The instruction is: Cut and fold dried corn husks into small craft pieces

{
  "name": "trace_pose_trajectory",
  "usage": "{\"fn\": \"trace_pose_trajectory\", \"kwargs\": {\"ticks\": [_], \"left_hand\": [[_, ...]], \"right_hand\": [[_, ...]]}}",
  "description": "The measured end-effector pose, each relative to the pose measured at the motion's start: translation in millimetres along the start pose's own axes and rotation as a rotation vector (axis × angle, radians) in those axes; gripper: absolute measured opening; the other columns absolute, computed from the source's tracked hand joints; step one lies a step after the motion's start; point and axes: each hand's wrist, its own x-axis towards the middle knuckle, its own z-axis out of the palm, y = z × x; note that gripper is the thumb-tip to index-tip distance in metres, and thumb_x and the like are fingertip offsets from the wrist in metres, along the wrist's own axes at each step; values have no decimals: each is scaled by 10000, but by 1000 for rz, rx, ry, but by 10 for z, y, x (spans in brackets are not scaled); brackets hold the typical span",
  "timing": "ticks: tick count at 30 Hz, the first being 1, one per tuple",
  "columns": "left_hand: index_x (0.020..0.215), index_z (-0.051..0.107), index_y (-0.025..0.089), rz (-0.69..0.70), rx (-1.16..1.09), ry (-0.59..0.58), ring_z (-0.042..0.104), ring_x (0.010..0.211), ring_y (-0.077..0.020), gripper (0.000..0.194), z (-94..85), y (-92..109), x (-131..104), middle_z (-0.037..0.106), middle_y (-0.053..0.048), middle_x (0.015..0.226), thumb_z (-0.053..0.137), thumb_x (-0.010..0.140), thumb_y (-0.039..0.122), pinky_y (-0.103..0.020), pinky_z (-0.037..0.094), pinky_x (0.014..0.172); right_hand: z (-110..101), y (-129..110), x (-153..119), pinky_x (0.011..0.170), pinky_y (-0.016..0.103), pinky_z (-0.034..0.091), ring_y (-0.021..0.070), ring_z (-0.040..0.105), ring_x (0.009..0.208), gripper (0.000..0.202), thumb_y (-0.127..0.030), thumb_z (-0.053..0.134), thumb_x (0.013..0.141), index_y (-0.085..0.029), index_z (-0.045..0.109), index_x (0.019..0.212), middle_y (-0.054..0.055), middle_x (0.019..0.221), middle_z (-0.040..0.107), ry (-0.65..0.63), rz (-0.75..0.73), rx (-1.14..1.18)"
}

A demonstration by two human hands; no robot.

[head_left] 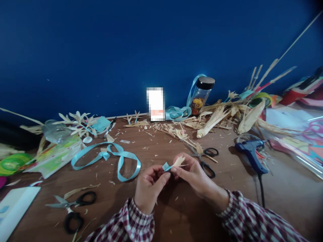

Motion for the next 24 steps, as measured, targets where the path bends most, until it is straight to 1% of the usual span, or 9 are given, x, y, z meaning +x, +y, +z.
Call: {"fn": "trace_pose_trajectory", "kwargs": {"ticks": [3, 7, 12, 14, 18, 19, 21, 23, 24], "left_hand": [[787, 682, 148, -65, -201, 7, 590, 572, -80, 218, 1, 11, 28, 665, 7, 657, 781, 629, 261, -175, 503, 552], [778, 700, 150, -265, -451, 35, 594, 540, -52, 315, 29, 52, 53, 676, 15, 657, 852, 514, 231, -122, 495, 499], [634, 696, 164, -408, -654, 54, 611, 511, -51, 326, 46, 102, 43, 683, 29, 611, 894, 375, 154, -108, 509, 484], [613, 684, 164, -398, -672, 73, 623, 523, -70, 310, 29, 121, 49, 679, 28, 595, 892, 384, 156, -126, 515, 483], [681, 679, 166, -323, -608, 76, 643, 569, -96, 269, -22, 167, 76, 714, 0, 678, 863, 492, 222, -162, 523, 507], [691, 678, 168, -301, -585, 73, 641, 569, -91, 262, -28, 175, 77, 718, 0, 685, 857, 510, 231, -160, 521, 516], [698, 678, 165, -248, -529, 51, 620, 541, -70, 237, -26, 177, 66, 711, 8, 654, 842, 542, 237, -145, 504, 521], [694, 682, 154, -198, -458, 8, 612, 537, -64, 220, -13, 160, 45, 701, 10, 630, 831, 564, 250, -144, 495, 532], [688, 684, 149, -178, -426, -9, 617, 553, -68, 219, -7, 146, 35, 702, 8, 635, 830, 563, 254, -149, 498, 551]], "right_hand": [[32, 19, -41, 539, 187, 398, 68, 481, 543, 299, -316, 779, 660, -188, 534, 773, -57, 633, 547, 23, 28, 31], [112, 46, -76, 518, 191, 378, 76, 472, 544, 337, -342, 799, 617, -187, 527, 742, -51, 636, 545, 80, 0, -16], [233, 85, -108, 525, 212, 397, 95, 470, 550, 338, -357, 795, 609, -200, 517, 720, -46, 630, 535, 188, -74, -115], [242, 83, -145, 549, 220, 410, 110, 491, 586, 298, -334, 778, 641, -205, 534, 754, -35, 663, 548, 159, -115, -187], [195, -21, -236, 698, 269, 462, 181, 579, 815, 358, -333, 728, 712, -205, 574, 1009, 46, 927, 631, -74, -141, -276], [183, -61, -249, 714, 281, 467, 190, 585, 842, 361, -358, 694, 746, -200, 568, 1046, 62, 963, 634, -82, -133, -277], [173, -140, -251, 721, 290, 474, 187, 592, 843, 311, -400, 607, 815, -191, 570, 1044, 73, 967, 634, 0, -115, -271], [179, -206, -229, 720, 287, 476, 178, 592, 835, 292, -406, 564, 843, -191, 574, 1040, 69, 964, 631, 66, -98, -279], [183, -233, -215, 715, 284, 475, 174, 590, 829, 297, -394, 571, 839, -196, 569, 1060, 63, 960, 631, 50, -93, -300]]}}
